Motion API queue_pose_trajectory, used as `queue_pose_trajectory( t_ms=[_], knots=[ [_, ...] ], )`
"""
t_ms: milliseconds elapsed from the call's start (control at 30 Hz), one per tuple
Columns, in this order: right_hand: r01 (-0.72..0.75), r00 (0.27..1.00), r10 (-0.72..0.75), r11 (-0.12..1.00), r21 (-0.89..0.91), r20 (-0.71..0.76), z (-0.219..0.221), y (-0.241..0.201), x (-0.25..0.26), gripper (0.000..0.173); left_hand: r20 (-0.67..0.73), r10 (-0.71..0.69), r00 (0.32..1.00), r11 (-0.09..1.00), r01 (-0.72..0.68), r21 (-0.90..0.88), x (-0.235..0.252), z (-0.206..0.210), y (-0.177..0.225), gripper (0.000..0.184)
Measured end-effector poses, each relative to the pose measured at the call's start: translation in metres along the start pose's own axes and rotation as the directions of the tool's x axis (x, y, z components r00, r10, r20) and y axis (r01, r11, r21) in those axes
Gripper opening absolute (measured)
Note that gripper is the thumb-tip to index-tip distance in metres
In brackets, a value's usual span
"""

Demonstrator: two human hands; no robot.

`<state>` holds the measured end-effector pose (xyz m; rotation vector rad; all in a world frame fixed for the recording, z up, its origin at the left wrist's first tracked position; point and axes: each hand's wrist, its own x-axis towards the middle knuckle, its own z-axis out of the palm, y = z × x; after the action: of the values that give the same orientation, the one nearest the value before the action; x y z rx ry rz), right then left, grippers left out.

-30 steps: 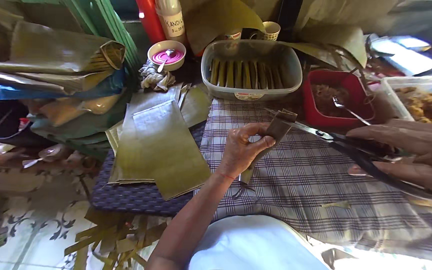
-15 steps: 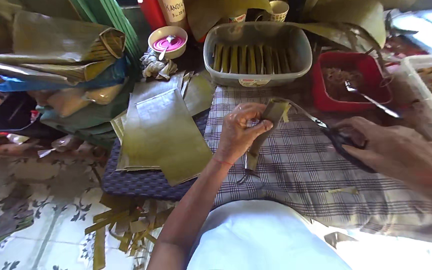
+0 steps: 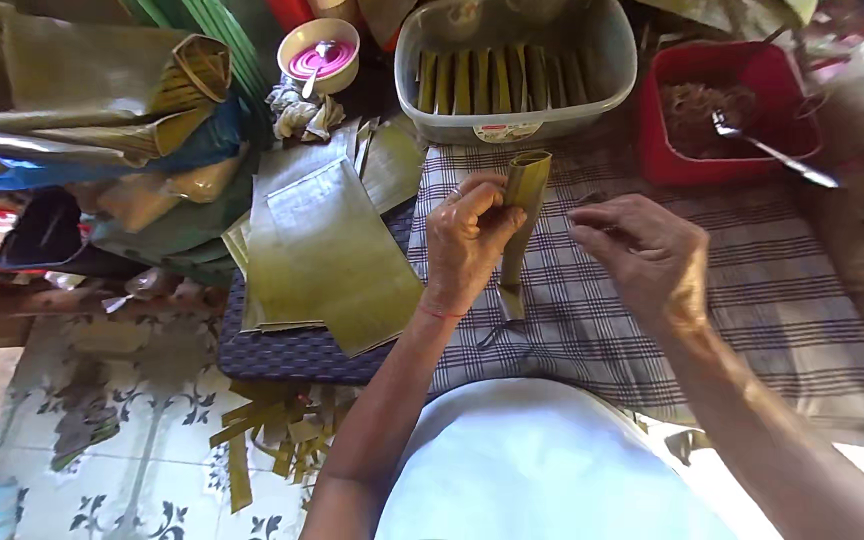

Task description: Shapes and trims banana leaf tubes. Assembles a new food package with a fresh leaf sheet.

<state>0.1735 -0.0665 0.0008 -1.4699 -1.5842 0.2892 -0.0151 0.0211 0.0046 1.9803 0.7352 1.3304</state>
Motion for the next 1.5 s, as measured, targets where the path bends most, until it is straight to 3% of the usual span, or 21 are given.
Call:
queue_pose_trajectory(
  t_ms=[133, 300, 467, 633, 867, 933, 1033, 1100, 1200, 1300, 1400, 1500],
  knots=[
    [0.055, 0.988, -0.014, 0.962, 0.267, -0.152, 0.047, -0.018, 0.003, 0.023, 0.009, 0.019, 1.0, 1.0, -0.019, 0.014, 0.0, -0.003, -0.003, 0.01],
    [0.112, 0.975, -0.036, 0.933, 0.341, -0.221, 0.057, -0.019, 0.008, 0.024, 0.01, 0.012, 1.0, 0.999, -0.012, -0.031, 0.004, -0.005, -0.011, 0.007],
    [0.077, 0.986, 0.006, 0.867, 0.492, -0.165, 0.052, -0.016, 0.013, 0.029, 0.046, -0.007, 0.999, 0.995, 0.012, -0.103, 0.008, -0.004, -0.011, 0.005],
    [0.047, 0.995, 0.01, 0.829, 0.558, -0.098, 0.046, -0.009, 0.016, 0.031, 0.12, -0.185, 0.975, 0.922, 0.214, -0.324, 0.005, -0.005, -0.017, 0.013],
    [0.015, 1.0, -0.008, 0.794, 0.607, -0.015, 0.042, -0.008, 0.021, 0.025, 0.034, -0.142, 0.989, 0.888, 0.142, -0.437, 0.001, 0.003, -0.02, 0.014],
    [-0.033, 0.999, 0.044, 0.716, 0.697, 0.003, 0.043, -0.008, 0.021, 0.025, 0.026, -0.205, 0.978, 0.815, 0.185, -0.548, -0.002, 0.009, -0.018, 0.017],
    [-0.044, 0.996, 0.086, 0.569, 0.821, -0.006, 0.048, -0.006, 0.023, 0.027, 0.091, -0.308, 0.947, 0.618, 0.272, -0.738, -0.008, 0.016, -0.02, 0.028],
    [-0.039, 0.998, 0.067, 0.539, 0.841, 0.003, 0.049, -0.005, 0.023, 0.024, 0.117, -0.356, 0.927, 0.528, 0.303, -0.793, -0.01, 0.018, -0.021, 0.03],
    [0.01, 1.0, 0.003, 0.58, 0.815, -0.014, 0.054, -0.005, 0.026, 0.023, 0.157, -0.403, 0.902, 0.436, 0.34, -0.833, -0.008, 0.015, -0.021, 0.031],
    [0.071, 0.996, -0.086, 0.683, 0.727, -0.016, 0.054, -0.005, 0.024, 0.021, 0.183, -0.477, 0.859, 0.424, 0.408, -0.809, -0.009, 0.012, -0.02, 0.032],
    [0.122, 0.978, -0.196, 0.801, 0.585, 0.065, 0.047, 0.0, 0.016, 0.016, 0.168, -0.534, 0.829, 0.491, 0.466, -0.736, -0.011, 0.01, -0.015, 0.036],
    [0.144, 0.972, -0.217, 0.85, 0.507, 0.087, 0.05, 0.008, 0.008, 0.019, 0.176, -0.476, 0.862, 0.564, 0.452, -0.691, -0.017, 0.008, -0.019, 0.035]
  ],
)
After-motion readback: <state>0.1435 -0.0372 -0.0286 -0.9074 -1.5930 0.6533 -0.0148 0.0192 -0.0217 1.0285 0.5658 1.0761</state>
